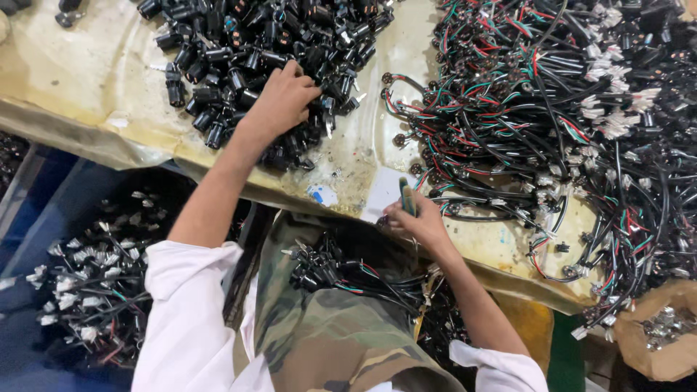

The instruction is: The person repeatedly picks up black cylindrical components and wire harnesses from a table, uses pliers to strip or adjust wires, and inserts the components into the harnesses. Finished assemblies are placed into a yellow bin below the table.

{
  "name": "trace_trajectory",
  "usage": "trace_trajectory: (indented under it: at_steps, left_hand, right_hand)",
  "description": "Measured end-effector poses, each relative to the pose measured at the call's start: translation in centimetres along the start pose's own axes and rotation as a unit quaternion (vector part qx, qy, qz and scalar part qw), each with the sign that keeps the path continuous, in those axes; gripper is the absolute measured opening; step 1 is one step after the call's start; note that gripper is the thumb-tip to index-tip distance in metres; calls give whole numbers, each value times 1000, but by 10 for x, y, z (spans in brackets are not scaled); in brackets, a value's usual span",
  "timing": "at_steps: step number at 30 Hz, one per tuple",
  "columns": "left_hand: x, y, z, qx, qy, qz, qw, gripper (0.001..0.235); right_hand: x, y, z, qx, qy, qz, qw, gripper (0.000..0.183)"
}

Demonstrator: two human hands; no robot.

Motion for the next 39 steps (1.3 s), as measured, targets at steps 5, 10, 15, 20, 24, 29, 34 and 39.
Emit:
trace_trajectory:
  at_steps: [5, 10, 15, 20, 24, 29, 34, 39]
  left_hand:
    - [-29, 10, -19, 18, 89, -86, 992, 41]
    - [-30, 25, -83, -30, 246, -319, 915, 35]
    - [-14, 39, -160, -108, 559, -290, 769, 40]
    - [-11, 53, -191, -56, 495, -274, 823, 42]
    - [-2, 51, -211, -122, 763, -232, 590, 37]
    - [-10, 49, -224, -111, 698, -150, 691, 26]
    - [-17, 43, -232, 71, 647, -87, 754, 29]
    - [-19, 35, -236, 117, 569, -21, 814, 26]
  right_hand:
    - [1, 11, 11, -101, 68, -84, 989, 32]
    - [21, 23, 23, -121, 212, -134, 960, 37]
    - [16, 27, 23, -212, 285, -211, 911, 42]
    - [4, 14, 10, -252, 306, -195, 897, 41]
    - [4, 14, 16, -240, 271, -193, 912, 37]
    - [-19, 61, 43, -290, 138, -157, 934, 26]
    - [-43, 122, 66, -442, 60, 5, 895, 19]
    - [-30, 118, 101, -385, 129, 139, 903, 26]
Point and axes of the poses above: each hand's wrist, its own y-axis away from the middle knuckle, its own x-axis out of the palm, z = x × y, the point moved 2 cm from there along -y, towards the middle knuckle, and after that the axes turned 13 degrees about x, right-handed, at the moved point
